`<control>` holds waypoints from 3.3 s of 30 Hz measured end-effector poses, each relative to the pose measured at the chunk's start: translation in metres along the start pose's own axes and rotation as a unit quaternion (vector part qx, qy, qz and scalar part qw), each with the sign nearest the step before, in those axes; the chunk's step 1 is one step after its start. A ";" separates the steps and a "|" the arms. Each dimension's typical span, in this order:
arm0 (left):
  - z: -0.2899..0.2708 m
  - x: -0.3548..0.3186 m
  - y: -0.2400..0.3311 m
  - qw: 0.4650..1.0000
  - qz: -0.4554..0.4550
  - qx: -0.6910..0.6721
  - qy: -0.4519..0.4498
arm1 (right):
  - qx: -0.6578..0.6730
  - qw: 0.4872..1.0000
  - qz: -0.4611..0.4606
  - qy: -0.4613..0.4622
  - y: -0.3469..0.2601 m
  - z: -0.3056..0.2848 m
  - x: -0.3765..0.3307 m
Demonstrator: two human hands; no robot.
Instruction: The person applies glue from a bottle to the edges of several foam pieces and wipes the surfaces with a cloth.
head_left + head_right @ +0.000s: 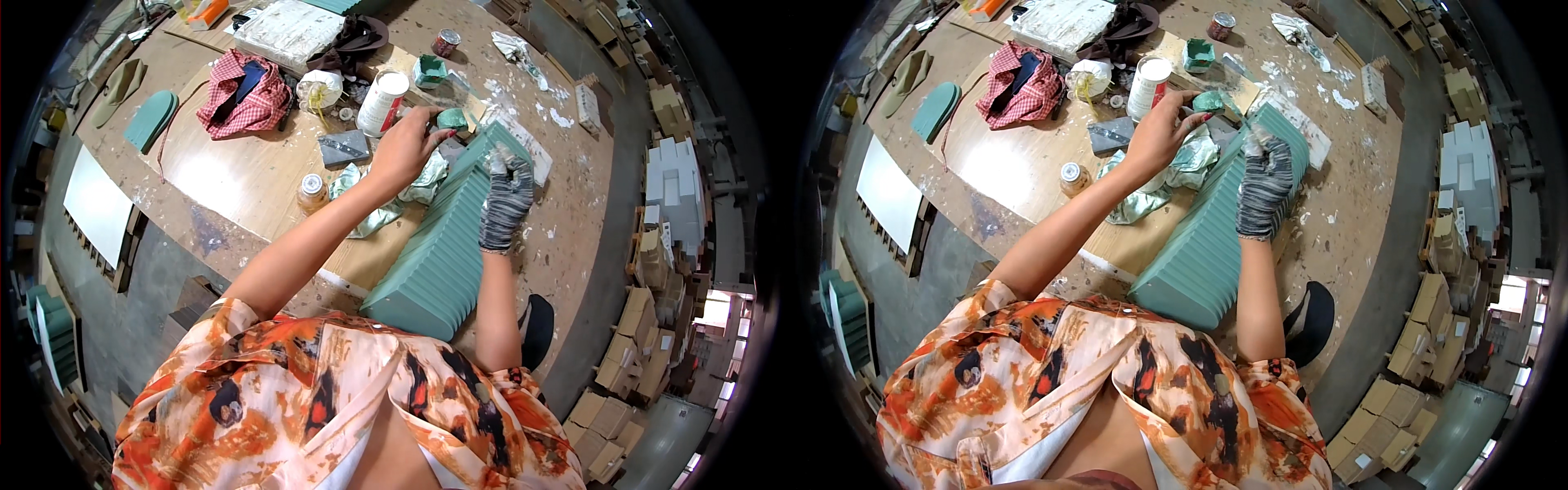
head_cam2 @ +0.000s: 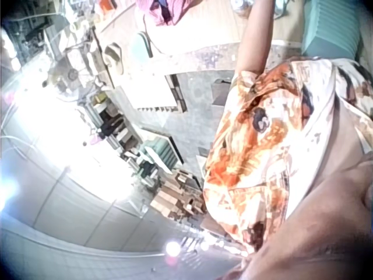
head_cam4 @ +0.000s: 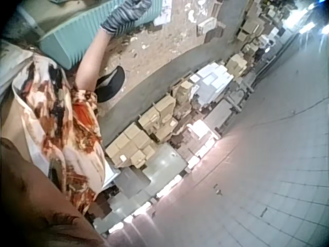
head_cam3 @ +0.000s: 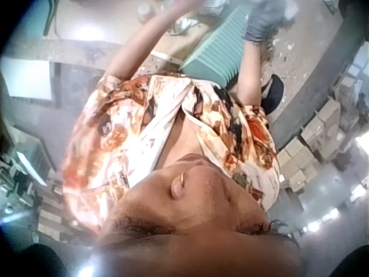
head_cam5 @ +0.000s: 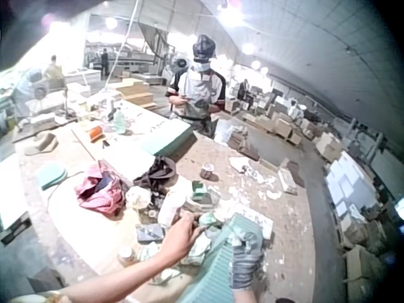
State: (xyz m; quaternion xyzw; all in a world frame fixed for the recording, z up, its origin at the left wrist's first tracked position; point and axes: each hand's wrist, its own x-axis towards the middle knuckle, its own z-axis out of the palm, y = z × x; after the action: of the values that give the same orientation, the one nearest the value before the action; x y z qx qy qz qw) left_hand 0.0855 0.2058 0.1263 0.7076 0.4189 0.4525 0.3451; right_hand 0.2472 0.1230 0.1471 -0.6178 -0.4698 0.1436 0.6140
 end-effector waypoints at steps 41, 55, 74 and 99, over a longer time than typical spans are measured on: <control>-0.004 -0.003 0.008 0.997 0.017 -0.060 -0.044 | -0.132 0.977 -0.169 -0.008 0.018 -0.011 -0.012; -0.007 -0.004 0.009 0.996 -0.007 -0.082 -0.042 | 0.109 0.988 0.092 0.051 -0.006 -0.014 -0.009; -0.007 -0.004 0.012 0.994 -0.001 -0.100 -0.045 | 0.098 0.973 0.210 0.012 -0.012 0.000 -0.012; -0.001 -0.002 0.002 0.995 0.010 -0.098 -0.024 | 0.141 0.970 0.197 0.031 -0.023 0.013 -0.014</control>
State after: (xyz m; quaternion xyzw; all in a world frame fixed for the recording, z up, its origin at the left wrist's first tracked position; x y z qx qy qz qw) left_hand 0.0849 0.2030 0.1277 0.6848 0.3573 0.4779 0.4183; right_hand 0.2204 0.1161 0.1590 -0.6099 -0.2948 0.3075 0.6683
